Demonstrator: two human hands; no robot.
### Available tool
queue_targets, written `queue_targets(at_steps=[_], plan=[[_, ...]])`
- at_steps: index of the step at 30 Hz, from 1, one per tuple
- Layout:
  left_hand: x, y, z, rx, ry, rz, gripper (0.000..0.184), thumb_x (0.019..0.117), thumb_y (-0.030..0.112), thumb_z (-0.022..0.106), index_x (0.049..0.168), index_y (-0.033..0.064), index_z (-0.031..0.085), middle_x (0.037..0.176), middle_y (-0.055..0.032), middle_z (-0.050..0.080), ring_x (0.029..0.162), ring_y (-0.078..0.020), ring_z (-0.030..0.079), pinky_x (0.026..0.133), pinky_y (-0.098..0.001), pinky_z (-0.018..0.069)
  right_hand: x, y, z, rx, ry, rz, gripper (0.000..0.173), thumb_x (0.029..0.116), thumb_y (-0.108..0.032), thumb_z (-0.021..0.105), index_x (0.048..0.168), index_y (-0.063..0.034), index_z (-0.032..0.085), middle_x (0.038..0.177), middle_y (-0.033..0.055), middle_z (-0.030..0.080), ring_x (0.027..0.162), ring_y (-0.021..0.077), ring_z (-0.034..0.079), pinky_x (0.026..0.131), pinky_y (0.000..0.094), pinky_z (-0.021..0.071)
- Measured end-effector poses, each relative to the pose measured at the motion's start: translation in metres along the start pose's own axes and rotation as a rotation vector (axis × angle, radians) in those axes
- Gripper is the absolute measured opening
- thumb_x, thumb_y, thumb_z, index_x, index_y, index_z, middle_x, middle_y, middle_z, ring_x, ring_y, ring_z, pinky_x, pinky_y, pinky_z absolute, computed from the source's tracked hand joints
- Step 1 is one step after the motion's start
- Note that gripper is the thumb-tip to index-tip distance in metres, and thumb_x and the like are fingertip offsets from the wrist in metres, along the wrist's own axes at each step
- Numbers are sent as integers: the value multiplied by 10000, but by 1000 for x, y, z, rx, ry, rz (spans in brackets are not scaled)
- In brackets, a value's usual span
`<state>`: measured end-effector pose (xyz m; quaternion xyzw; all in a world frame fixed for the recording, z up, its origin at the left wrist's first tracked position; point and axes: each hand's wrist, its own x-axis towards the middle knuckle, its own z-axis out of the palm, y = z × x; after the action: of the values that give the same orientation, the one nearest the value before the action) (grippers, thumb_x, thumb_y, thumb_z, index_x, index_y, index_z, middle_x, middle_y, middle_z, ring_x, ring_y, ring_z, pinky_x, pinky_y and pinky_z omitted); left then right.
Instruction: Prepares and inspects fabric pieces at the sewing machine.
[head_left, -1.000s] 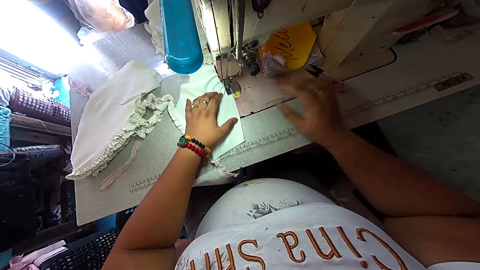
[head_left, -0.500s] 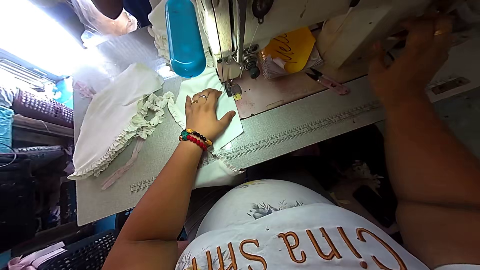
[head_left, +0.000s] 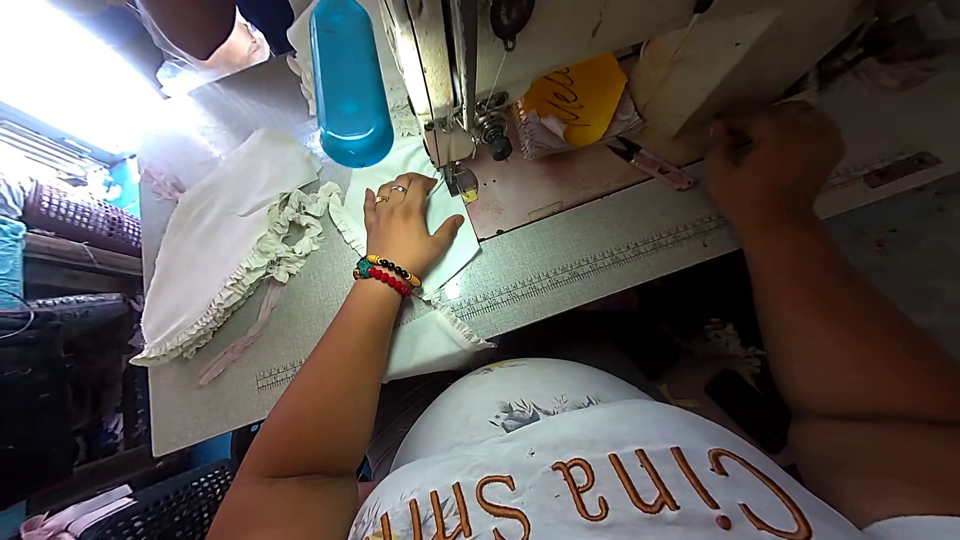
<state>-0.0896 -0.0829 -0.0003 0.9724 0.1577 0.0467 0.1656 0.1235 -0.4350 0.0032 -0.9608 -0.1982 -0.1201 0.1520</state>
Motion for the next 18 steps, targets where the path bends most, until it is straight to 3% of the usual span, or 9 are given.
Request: queue_targets(at_steps=[3, 5, 8, 11, 13, 18], plan=[[-2, 0, -1, -6, -5, 5, 695, 901, 593, 640, 1413, 126, 584, 1500, -120, 536, 1429, -360, 452, 1190, -672, 213, 2, -2, -8, -24, 28, -9, 550, 1072, -437, 436, 1229, 41, 659, 1291, 350, 604, 1288, 543, 521, 1071, 677, 371], [-3, 0, -1, -7, -8, 2, 694, 904, 589, 640, 1416, 123, 582, 1499, -126, 537, 1429, -361, 453, 1190, -674, 211, 5, -1, -18, -17, 91, -16, 560, 1072, -458, 419, 1329, -5, 625, 1429, 314, 547, 1403, 506, 442, 1155, 641, 315], [-1, 2, -3, -4, -19, -24, 672, 918, 580, 636, 1417, 133, 578, 1508, -122, 526, 1435, -358, 444, 1192, -670, 212, 6, -4, -24, 73, 142, -33, 533, 1075, -429, 432, 1393, -31, 590, 1487, 285, 508, 1451, 466, 395, 1215, 590, 249], [4, 7, -6, -3, -34, -65, 662, 931, 572, 634, 1429, 140, 570, 1529, -119, 506, 1453, -356, 422, 1194, -673, 204, -14, -13, -19, 150, 102, -29, 589, 1053, -378, 494, 1528, -33, 446, 1605, 289, 348, 1508, 463, 299, 1235, 594, 218], [5, 8, -7, -1, -40, -90, 662, 931, 577, 636, 1430, 148, 569, 1535, -115, 499, 1459, -355, 415, 1193, -678, 201, -32, -18, -12, 175, 63, -37, 617, 1042, -353, 530, 1555, -33, 409, 1634, 293, 288, 1512, 488, 272, 1235, 620, 202], [4, 11, -7, 1, -36, -114, 671, 927, 587, 640, 1432, 152, 566, 1541, -114, 490, 1455, -352, 418, 1193, -681, 194, -40, -14, 1, 159, 138, -58, 525, 1055, -376, 506, 1437, -17, 550, 1538, 267, 459, 1453, 463, 388, 1209, 573, 278]])
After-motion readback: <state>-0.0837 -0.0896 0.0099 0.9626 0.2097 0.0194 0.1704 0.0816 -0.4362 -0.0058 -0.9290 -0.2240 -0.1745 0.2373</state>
